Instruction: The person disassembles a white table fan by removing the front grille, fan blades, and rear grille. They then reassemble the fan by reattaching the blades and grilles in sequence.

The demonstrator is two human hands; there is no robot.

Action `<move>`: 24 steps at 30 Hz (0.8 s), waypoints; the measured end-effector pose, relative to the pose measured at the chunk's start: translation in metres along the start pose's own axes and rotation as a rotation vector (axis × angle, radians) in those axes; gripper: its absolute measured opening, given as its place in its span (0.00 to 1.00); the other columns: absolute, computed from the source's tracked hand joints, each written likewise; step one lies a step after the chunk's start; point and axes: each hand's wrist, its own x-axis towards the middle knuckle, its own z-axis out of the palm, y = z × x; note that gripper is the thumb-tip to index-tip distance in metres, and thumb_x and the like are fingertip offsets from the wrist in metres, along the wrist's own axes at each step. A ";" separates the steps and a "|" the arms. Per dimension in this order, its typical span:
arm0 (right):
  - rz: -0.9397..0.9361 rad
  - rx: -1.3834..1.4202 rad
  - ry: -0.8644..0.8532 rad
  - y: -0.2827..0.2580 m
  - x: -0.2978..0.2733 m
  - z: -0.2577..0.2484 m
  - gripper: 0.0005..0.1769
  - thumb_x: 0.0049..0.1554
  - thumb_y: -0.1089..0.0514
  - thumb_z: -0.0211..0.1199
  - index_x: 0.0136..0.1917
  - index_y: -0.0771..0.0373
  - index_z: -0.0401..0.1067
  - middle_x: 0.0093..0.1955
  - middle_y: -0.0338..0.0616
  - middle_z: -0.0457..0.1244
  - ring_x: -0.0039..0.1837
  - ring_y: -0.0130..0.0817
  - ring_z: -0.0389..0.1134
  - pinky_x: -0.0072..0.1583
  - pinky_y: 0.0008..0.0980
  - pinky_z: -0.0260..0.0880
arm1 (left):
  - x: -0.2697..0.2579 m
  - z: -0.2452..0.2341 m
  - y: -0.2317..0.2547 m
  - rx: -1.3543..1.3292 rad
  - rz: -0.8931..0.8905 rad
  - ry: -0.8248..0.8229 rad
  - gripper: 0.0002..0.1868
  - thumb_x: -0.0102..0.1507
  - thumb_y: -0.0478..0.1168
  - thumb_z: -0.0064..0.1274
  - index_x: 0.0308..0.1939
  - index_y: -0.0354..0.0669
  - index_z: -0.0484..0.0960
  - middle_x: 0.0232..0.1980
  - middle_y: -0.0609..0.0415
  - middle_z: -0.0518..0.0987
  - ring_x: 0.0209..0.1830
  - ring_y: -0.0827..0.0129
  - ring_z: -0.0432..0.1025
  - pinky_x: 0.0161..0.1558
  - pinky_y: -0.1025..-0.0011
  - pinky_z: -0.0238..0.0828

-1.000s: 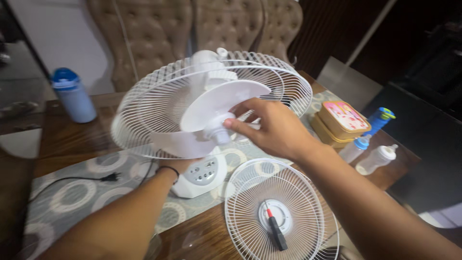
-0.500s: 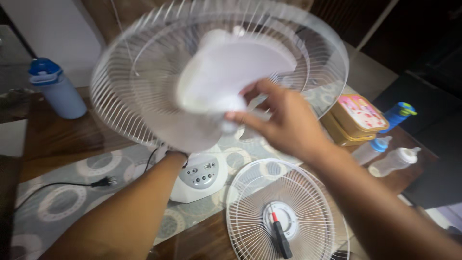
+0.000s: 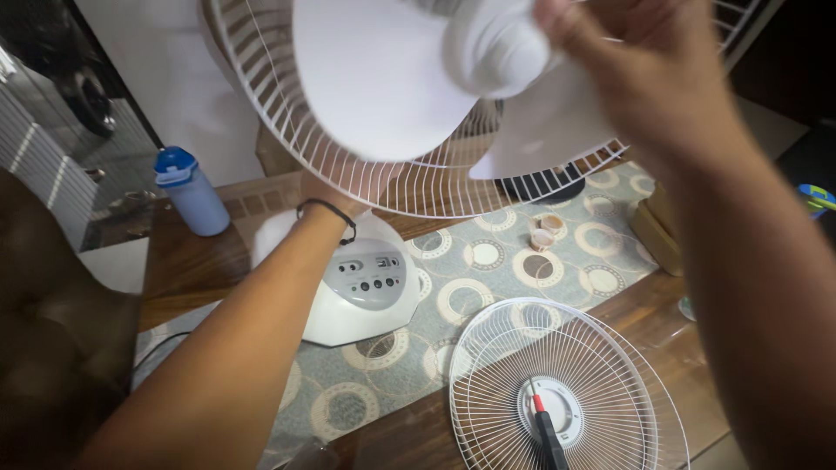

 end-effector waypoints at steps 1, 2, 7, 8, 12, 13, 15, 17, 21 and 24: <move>0.013 0.017 0.028 -0.002 -0.001 -0.007 0.09 0.67 0.55 0.62 0.56 0.60 0.74 0.49 0.36 0.71 0.47 0.24 0.75 0.49 0.29 0.79 | 0.002 -0.009 0.005 -0.020 -0.010 0.035 0.43 0.56 0.69 0.59 0.64 0.45 0.75 0.65 0.43 0.75 0.66 0.49 0.68 0.66 0.56 0.61; 0.007 0.019 0.062 -0.003 -0.001 -0.015 0.08 0.67 0.56 0.62 0.57 0.62 0.74 0.49 0.36 0.70 0.47 0.24 0.74 0.50 0.29 0.78 | 0.001 -0.020 0.010 -0.042 -0.022 0.076 0.43 0.56 0.69 0.60 0.64 0.45 0.74 0.65 0.43 0.75 0.66 0.49 0.68 0.66 0.56 0.61; 0.065 -0.004 0.221 -0.013 -0.008 -0.042 0.08 0.67 0.57 0.64 0.56 0.64 0.74 0.48 0.37 0.68 0.46 0.25 0.71 0.47 0.28 0.73 | -0.009 -0.066 0.033 -0.204 -0.244 -0.013 0.51 0.47 0.70 0.64 0.66 0.47 0.72 0.67 0.45 0.73 0.66 0.51 0.68 0.65 0.60 0.66; 0.069 -0.006 0.240 -0.017 -0.012 -0.046 0.08 0.67 0.57 0.64 0.56 0.64 0.74 0.48 0.37 0.68 0.46 0.25 0.71 0.47 0.28 0.73 | -0.010 -0.068 0.036 -0.159 -0.122 0.034 0.50 0.49 0.71 0.64 0.66 0.45 0.72 0.67 0.42 0.73 0.66 0.48 0.67 0.65 0.58 0.64; 0.071 -0.001 0.299 -0.032 -0.017 -0.056 0.08 0.67 0.57 0.64 0.56 0.64 0.75 0.48 0.38 0.68 0.46 0.25 0.71 0.47 0.28 0.73 | -0.014 -0.075 0.054 -0.047 -0.005 -0.060 0.51 0.49 0.70 0.65 0.66 0.44 0.71 0.66 0.39 0.71 0.66 0.44 0.66 0.64 0.52 0.62; 0.070 0.000 0.310 -0.035 -0.018 -0.059 0.08 0.67 0.57 0.64 0.56 0.64 0.75 0.48 0.38 0.68 0.46 0.25 0.71 0.47 0.28 0.73 | -0.014 -0.077 0.063 -0.023 -0.043 -0.167 0.48 0.50 0.69 0.62 0.66 0.47 0.72 0.67 0.40 0.71 0.67 0.45 0.66 0.64 0.52 0.63; 0.074 0.004 0.323 -0.040 -0.017 -0.062 0.08 0.67 0.57 0.64 0.56 0.64 0.75 0.48 0.38 0.69 0.46 0.25 0.71 0.47 0.28 0.73 | -0.014 -0.082 0.078 0.022 -0.122 -0.381 0.42 0.54 0.67 0.56 0.67 0.53 0.73 0.70 0.43 0.71 0.69 0.47 0.68 0.64 0.51 0.66; 0.075 0.010 0.332 -0.043 -0.019 -0.065 0.09 0.67 0.57 0.64 0.56 0.64 0.75 0.48 0.38 0.69 0.46 0.25 0.71 0.48 0.28 0.73 | -0.019 -0.090 0.084 -0.045 -0.091 -0.371 0.45 0.49 0.65 0.59 0.68 0.53 0.72 0.69 0.41 0.71 0.69 0.46 0.67 0.66 0.55 0.64; 0.083 0.013 0.338 -0.047 -0.024 -0.068 0.09 0.67 0.57 0.64 0.56 0.64 0.75 0.48 0.38 0.69 0.47 0.25 0.71 0.48 0.28 0.73 | -0.022 -0.096 0.092 -0.021 0.049 -0.365 0.50 0.48 0.66 0.61 0.70 0.50 0.68 0.68 0.37 0.69 0.67 0.43 0.65 0.66 0.54 0.60; 0.093 0.016 0.337 -0.048 -0.028 -0.068 0.09 0.67 0.56 0.64 0.56 0.64 0.75 0.49 0.38 0.69 0.47 0.25 0.71 0.48 0.28 0.73 | -0.028 -0.102 0.094 -0.079 0.013 -0.421 0.48 0.46 0.65 0.60 0.69 0.56 0.71 0.68 0.42 0.71 0.67 0.46 0.66 0.67 0.57 0.62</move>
